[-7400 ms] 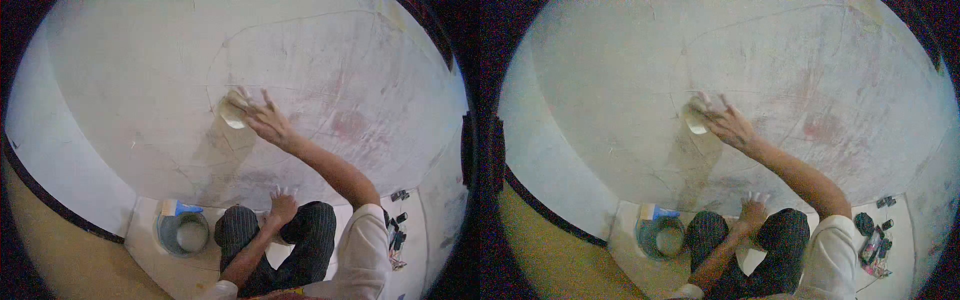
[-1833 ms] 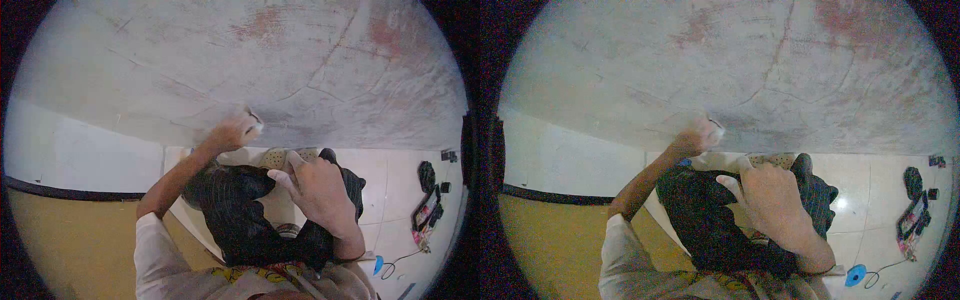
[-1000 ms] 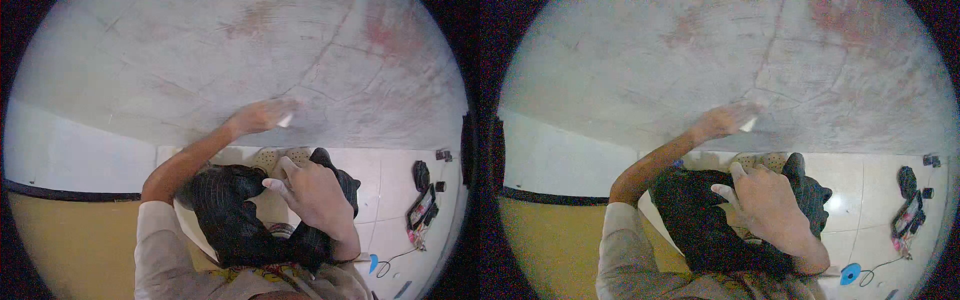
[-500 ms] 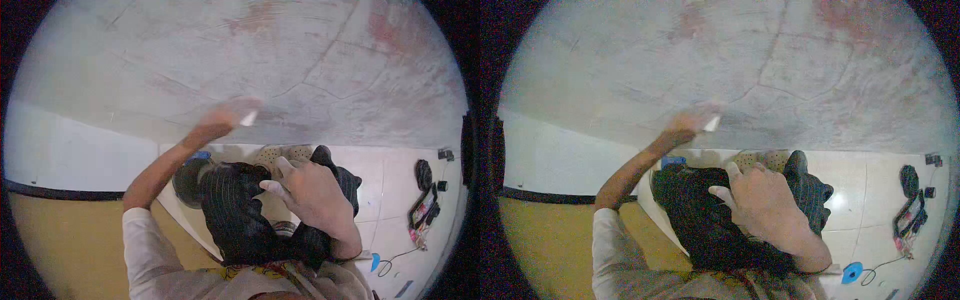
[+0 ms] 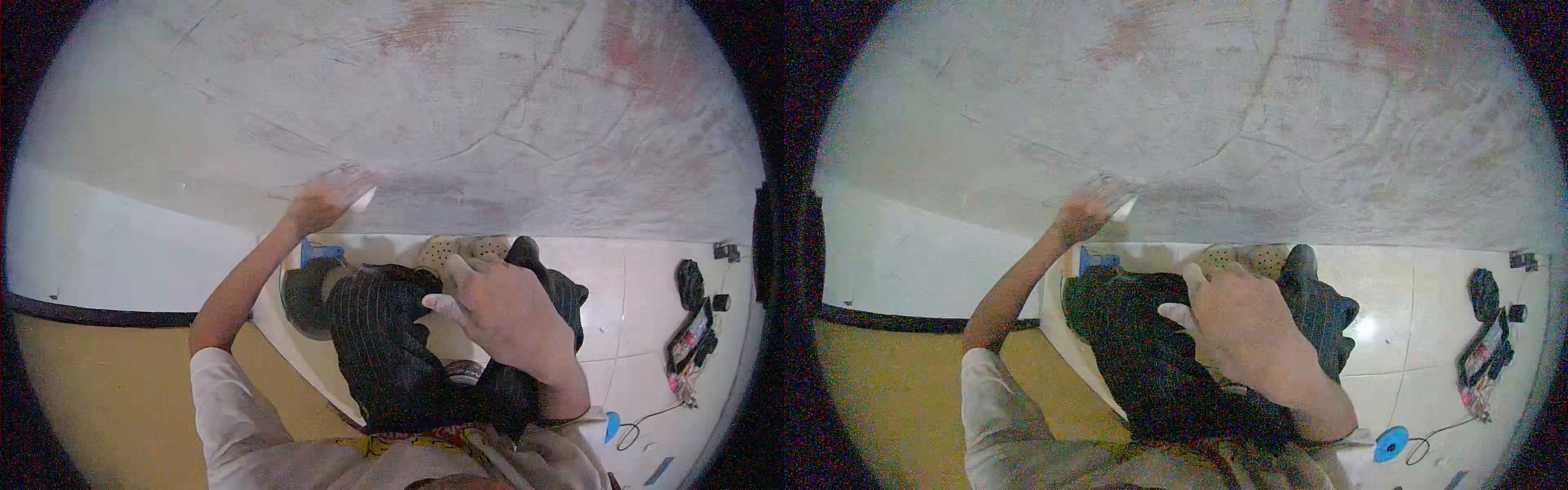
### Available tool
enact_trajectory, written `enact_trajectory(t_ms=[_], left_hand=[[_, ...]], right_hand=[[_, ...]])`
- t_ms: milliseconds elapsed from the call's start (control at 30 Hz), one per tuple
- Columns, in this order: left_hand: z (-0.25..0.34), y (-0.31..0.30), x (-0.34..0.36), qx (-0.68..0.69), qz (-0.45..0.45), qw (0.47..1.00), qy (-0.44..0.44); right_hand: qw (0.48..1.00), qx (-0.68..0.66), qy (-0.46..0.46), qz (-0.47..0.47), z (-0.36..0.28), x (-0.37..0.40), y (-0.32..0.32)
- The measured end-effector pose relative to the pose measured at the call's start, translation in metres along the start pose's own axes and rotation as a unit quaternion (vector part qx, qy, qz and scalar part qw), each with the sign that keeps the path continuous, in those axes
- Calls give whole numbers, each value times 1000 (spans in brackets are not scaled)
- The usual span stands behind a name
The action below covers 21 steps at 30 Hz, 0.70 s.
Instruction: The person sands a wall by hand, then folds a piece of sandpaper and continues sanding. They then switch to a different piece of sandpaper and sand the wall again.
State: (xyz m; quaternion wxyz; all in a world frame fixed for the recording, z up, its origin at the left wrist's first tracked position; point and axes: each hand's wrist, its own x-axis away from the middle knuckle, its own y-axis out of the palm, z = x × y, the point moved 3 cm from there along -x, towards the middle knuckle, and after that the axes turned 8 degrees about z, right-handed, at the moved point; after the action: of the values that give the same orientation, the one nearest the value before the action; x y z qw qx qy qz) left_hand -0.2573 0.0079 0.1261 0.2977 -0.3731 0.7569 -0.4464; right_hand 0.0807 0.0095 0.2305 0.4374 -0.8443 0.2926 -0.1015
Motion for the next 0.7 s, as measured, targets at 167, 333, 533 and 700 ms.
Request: enact_trajectory(t_ms=[167, 333, 533, 700], left_hand=[[58, -39, -110, 291, 100, 951, -29], [83, -37, -164, 314, 191, 927, 73], [11, -32, -32, 186, 7, 982, 4], [27, -28, -43, 207, -54, 975, -69]], right_hand=[[999, 7, -6, -35, -6, -4, -4], [998, 26, -16, -53, -4, -11, 8], [995, 9, -40, -92, -9, 4, 8], [995, 10, -70, -70, -9, 12, 8]])
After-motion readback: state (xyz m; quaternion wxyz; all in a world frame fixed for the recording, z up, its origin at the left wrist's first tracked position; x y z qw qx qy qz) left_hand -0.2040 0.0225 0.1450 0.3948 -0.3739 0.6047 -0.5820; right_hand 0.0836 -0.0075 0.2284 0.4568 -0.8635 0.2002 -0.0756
